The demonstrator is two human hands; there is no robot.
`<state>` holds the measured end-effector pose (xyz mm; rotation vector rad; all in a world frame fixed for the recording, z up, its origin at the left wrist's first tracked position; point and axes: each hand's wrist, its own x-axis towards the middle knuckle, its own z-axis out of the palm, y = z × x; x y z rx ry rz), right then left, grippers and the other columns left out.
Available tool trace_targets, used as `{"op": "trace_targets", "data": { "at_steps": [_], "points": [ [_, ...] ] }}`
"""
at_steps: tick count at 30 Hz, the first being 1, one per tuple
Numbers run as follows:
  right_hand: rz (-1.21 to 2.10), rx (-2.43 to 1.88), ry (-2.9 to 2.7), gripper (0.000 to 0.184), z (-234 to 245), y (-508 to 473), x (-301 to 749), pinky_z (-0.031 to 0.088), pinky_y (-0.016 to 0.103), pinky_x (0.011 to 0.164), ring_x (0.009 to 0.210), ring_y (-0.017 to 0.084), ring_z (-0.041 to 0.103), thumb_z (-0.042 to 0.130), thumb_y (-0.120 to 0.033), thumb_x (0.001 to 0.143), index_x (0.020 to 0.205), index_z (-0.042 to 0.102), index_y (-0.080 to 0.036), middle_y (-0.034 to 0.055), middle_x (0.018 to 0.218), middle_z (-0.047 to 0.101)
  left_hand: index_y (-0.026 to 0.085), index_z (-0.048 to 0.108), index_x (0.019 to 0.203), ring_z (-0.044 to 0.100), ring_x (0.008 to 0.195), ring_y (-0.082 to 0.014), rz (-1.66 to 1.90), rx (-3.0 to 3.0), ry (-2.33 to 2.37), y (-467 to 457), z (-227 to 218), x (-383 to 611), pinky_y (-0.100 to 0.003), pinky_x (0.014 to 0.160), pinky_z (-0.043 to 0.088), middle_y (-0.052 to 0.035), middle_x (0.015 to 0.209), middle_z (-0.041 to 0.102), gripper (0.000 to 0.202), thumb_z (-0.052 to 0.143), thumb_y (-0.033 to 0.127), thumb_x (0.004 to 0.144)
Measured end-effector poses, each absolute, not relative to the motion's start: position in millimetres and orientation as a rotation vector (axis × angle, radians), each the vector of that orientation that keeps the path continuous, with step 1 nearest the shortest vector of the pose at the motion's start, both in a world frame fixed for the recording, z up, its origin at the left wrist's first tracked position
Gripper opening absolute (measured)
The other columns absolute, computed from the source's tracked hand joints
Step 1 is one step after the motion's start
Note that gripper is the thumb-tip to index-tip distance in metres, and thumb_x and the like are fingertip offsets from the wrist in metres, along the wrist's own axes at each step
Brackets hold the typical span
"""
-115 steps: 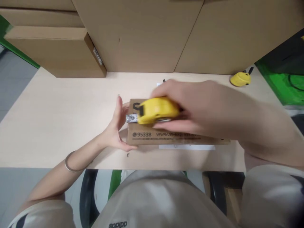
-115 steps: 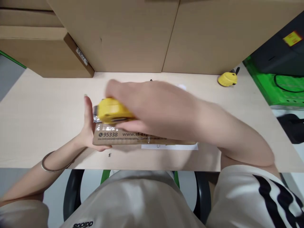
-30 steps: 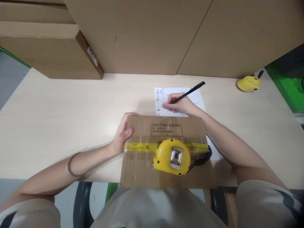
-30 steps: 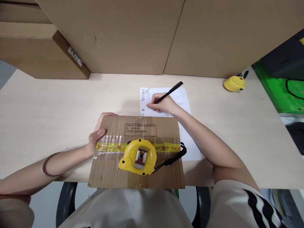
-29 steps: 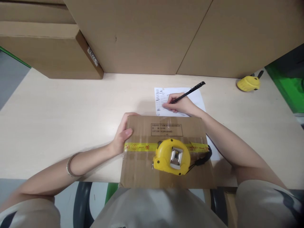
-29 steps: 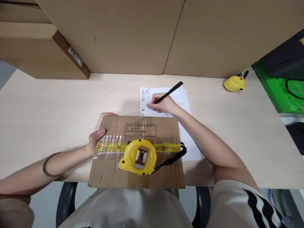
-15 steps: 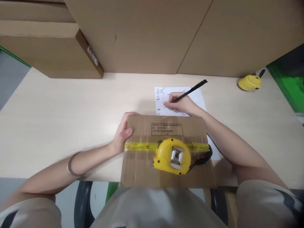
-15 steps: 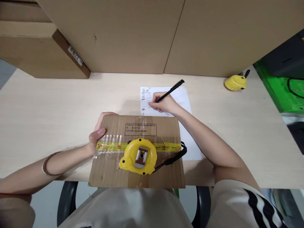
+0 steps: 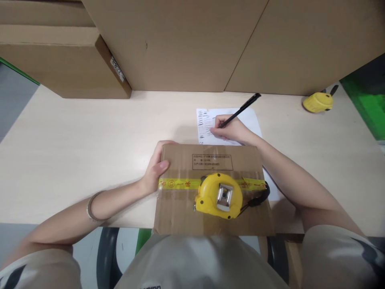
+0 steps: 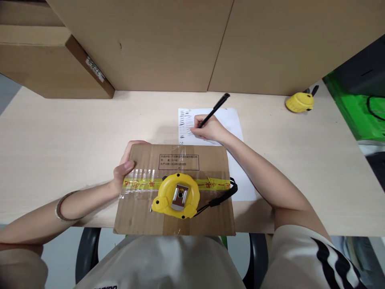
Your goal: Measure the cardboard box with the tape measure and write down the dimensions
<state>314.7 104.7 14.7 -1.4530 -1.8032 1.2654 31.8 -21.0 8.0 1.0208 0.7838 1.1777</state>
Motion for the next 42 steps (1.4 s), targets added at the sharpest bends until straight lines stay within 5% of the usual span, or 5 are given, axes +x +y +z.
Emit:
{"op": "trace_targets", "data": {
  "at_steps": [12, 19, 24, 30, 42],
  "points": [
    [0.607, -1.928, -2.291, 0.052, 52.0, 100.7, 348.1, 0.029, 0.036, 0.067, 0.060, 0.018, 0.041, 0.078, -0.040, 0.089, 0.049, 0.050, -0.022, 0.0034, 0.052, 0.048, 0.034, 0.073, 0.130, 0.061, 0.127, -0.0319, 1.340, 1.351, 0.853, -20.2, 11.7, 26.3, -0.050, 0.111, 0.049, -0.0058, 0.132, 0.071, 0.040, 0.072, 0.053, 0.095],
    [0.401, -1.268, -2.360, 0.054, 128.1, 13.2, 334.9, 0.051, 0.052, 0.093, 0.109, 0.035, 0.070, 0.035, -0.059, 0.112, 0.117, 0.078, -0.026, 0.0159, 0.120, 0.075, 0.032, 0.083, 0.110, 0.057, 0.140, -0.0368, 1.200, 1.419, 0.866, -21.2, 18.6, 18.8, -0.061, 0.124, 0.041, -0.0077, 0.140, 0.070, 0.031, 0.064, 0.055, 0.100],
    [0.419, -0.949, -2.549, 0.070, 128.9, -50.8, 309.9, 0.057, 0.064, 0.098, 0.121, 0.044, 0.071, 0.079, -0.074, 0.084, 0.136, 0.069, -0.028, 0.0151, 0.131, 0.077, 0.030, 0.084, 0.111, 0.055, 0.146, -0.0356, 1.221, 1.280, 0.774, -24.4, 17.9, 23.5, -0.060, 0.128, 0.039, -0.0066, 0.143, 0.071, 0.046, 0.048, 0.059, 0.106],
    [0.943, -1.004, -2.185, 0.045, 120.1, -55.2, 296.9, 0.064, 0.037, 0.060, 0.083, 0.023, 0.078, 0.088, -0.042, 0.087, 0.120, 0.058, -0.036, 0.0032, 0.116, 0.077, 0.030, 0.084, 0.108, 0.056, 0.147, -0.0338, 1.222, 1.203, 0.801, -26.5, 23.0, 28.4, -0.057, 0.132, 0.036, -0.0062, 0.135, 0.075, 0.056, 0.044, 0.069, 0.106],
    [0.729, -0.856, -2.692, 0.049, 135.5, -15.7, 234.3, 0.053, 0.033, 0.075, 0.104, 0.023, 0.075, 0.064, -0.031, 0.105, 0.152, 0.057, -0.034, 0.0041, 0.148, 0.070, 0.022, 0.076, 0.122, 0.064, 0.131, -0.0348, 1.150, 1.298, 0.713, -15.2, 5.5, 14.3, -0.052, 0.115, 0.052, -0.0112, 0.129, 0.073, 0.070, 0.054, 0.083, 0.096]
  ]
}}
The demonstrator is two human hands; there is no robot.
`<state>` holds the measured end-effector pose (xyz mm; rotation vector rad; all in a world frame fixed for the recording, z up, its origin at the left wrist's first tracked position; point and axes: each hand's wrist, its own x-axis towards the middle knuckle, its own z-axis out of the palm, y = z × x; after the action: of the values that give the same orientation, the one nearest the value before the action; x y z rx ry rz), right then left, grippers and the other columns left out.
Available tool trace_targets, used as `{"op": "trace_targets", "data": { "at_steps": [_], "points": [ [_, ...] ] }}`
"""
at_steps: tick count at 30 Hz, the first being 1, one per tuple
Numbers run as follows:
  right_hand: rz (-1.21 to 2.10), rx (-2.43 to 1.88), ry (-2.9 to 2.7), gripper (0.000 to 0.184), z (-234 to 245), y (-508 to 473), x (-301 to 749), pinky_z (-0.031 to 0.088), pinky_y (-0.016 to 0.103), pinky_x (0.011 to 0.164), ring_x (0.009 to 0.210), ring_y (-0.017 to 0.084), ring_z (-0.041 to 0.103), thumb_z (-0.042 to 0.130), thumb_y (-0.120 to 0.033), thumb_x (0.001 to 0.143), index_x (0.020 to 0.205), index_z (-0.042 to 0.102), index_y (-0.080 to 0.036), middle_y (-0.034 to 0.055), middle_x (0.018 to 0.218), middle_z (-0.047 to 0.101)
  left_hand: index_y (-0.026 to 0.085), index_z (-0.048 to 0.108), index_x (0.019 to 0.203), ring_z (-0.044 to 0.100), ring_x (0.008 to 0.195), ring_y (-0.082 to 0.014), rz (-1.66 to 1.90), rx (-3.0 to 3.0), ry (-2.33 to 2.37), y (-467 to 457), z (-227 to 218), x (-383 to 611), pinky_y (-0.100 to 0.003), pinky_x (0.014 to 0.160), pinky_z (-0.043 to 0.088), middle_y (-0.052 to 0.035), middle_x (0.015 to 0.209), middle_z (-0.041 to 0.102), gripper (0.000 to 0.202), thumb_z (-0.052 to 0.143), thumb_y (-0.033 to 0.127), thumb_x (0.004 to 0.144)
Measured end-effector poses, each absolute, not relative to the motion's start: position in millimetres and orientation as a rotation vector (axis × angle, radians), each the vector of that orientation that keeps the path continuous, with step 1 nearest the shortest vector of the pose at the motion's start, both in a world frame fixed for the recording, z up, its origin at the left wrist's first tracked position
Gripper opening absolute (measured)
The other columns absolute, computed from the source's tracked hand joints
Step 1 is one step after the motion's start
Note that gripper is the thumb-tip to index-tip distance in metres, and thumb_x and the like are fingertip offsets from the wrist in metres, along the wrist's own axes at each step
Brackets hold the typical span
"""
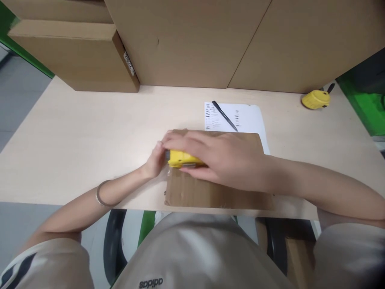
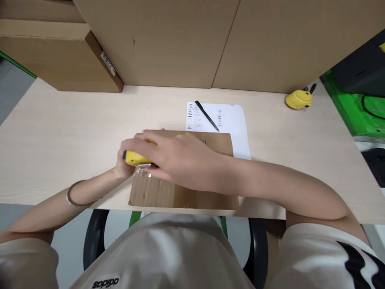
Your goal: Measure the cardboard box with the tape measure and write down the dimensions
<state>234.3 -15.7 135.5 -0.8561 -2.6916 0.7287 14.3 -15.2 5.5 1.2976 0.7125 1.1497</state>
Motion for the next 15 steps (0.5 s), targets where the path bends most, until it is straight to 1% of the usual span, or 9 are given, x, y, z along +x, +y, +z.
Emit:
{"op": "trace_targets", "data": {
  "at_steps": [1, 3, 5, 6, 7, 8, 10, 13, 15],
  "points": [
    [0.744, -0.909, -2.657, 0.052, 135.2, -18.4, 242.7, 0.054, 0.033, 0.075, 0.105, 0.023, 0.076, 0.064, -0.032, 0.104, 0.154, 0.055, -0.035, 0.0029, 0.148, 0.070, 0.023, 0.075, 0.123, 0.065, 0.125, -0.0339, 1.158, 1.419, 0.690, -11.6, 1.4, 10.6, -0.051, 0.113, 0.051, -0.0110, 0.126, 0.073, 0.066, 0.059, 0.080, 0.095],
    [0.769, -1.017, -2.567, 0.052, 135.8, -25.2, 268.1, 0.056, 0.034, 0.076, 0.102, 0.024, 0.077, 0.069, -0.037, 0.099, 0.150, 0.058, -0.033, 0.0022, 0.138, 0.076, 0.026, 0.074, 0.128, 0.066, 0.117, -0.0312, 1.163, 1.629, 0.655, -4.9, -4.3, 4.6, -0.050, 0.109, 0.051, -0.0094, 0.122, 0.072, 0.054, 0.067, 0.070, 0.096],
    [0.749, -1.114, -2.463, 0.041, 137.8, -33.5, 302.7, 0.057, 0.034, 0.076, 0.094, 0.023, 0.076, 0.075, -0.041, 0.095, 0.134, 0.066, -0.031, 0.0015, 0.120, 0.080, 0.031, 0.072, 0.134, 0.066, 0.114, -0.0292, 1.157, 1.738, 0.630, -0.2, -5.8, 1.1, -0.048, 0.104, 0.052, -0.0081, 0.121, 0.071, 0.046, 0.067, 0.062, 0.100],
    [0.736, -1.163, -2.411, 0.035, 139.1, -38.1, 322.3, 0.057, 0.033, 0.074, 0.089, 0.021, 0.075, 0.077, -0.042, 0.094, 0.125, 0.068, -0.031, 0.0006, 0.112, 0.080, 0.032, 0.071, 0.135, 0.066, 0.113, -0.0286, 1.153, 1.761, 0.618, 1.4, -5.3, 0.3, -0.047, 0.101, 0.053, -0.0077, 0.120, 0.070, 0.044, 0.066, 0.061, 0.101],
    [0.715, -1.220, -2.372, 0.031, 140.3, -42.9, 342.2, 0.057, 0.033, 0.071, 0.083, 0.020, 0.073, 0.079, -0.042, 0.093, 0.120, 0.070, -0.031, 0.0000, 0.106, 0.078, 0.033, 0.071, 0.136, 0.066, 0.112, -0.0282, 1.151, 1.775, 0.604, 2.4, -4.3, -0.2, -0.046, 0.099, 0.053, -0.0073, 0.119, 0.069, 0.044, 0.066, 0.060, 0.102],
    [0.690, -1.308, -2.365, 0.027, 141.2, -47.8, 361.6, 0.056, 0.033, 0.069, 0.080, 0.019, 0.071, 0.079, -0.039, 0.093, 0.117, 0.070, -0.033, -0.0001, 0.104, 0.077, 0.034, 0.071, 0.136, 0.067, 0.111, -0.0279, 1.148, 1.787, 0.594, 3.1, -3.1, -0.5, -0.045, 0.096, 0.054, -0.0072, 0.118, 0.069, 0.043, 0.066, 0.060, 0.102],
    [0.614, -1.456, -2.320, 0.027, 140.8, -56.9, 394.7, 0.056, 0.034, 0.065, 0.081, 0.022, 0.071, 0.079, -0.034, 0.091, 0.117, 0.070, -0.036, 0.0006, 0.104, 0.076, 0.033, 0.071, 0.135, 0.067, 0.108, -0.0274, 1.147, 1.811, 0.594, 4.0, -1.2, -0.9, -0.044, 0.093, 0.054, -0.0073, 0.117, 0.070, 0.044, 0.066, 0.061, 0.101],
    [0.602, -1.571, -2.229, 0.030, 134.5, -66.7, 421.4, 0.058, 0.040, 0.068, 0.088, 0.027, 0.073, 0.080, -0.039, 0.088, 0.117, 0.070, -0.039, 0.0014, 0.109, 0.076, 0.031, 0.072, 0.134, 0.067, 0.109, -0.0275, 1.153, 1.829, 0.608, 5.0, -0.9, -1.4, -0.045, 0.094, 0.054, -0.0085, 0.117, 0.072, 0.046, 0.067, 0.062, 0.101],
    [0.660, -1.602, -2.180, 0.029, 130.3, -70.1, 425.9, 0.058, 0.041, 0.069, 0.088, 0.028, 0.073, 0.080, -0.044, 0.088, 0.115, 0.070, -0.040, 0.0013, 0.108, 0.075, 0.029, 0.072, 0.134, 0.067, 0.112, -0.0282, 1.161, 1.827, 0.608, 5.7, -1.7, -1.4, -0.045, 0.096, 0.054, -0.0092, 0.120, 0.073, 0.048, 0.067, 0.063, 0.100]
  ]
}}
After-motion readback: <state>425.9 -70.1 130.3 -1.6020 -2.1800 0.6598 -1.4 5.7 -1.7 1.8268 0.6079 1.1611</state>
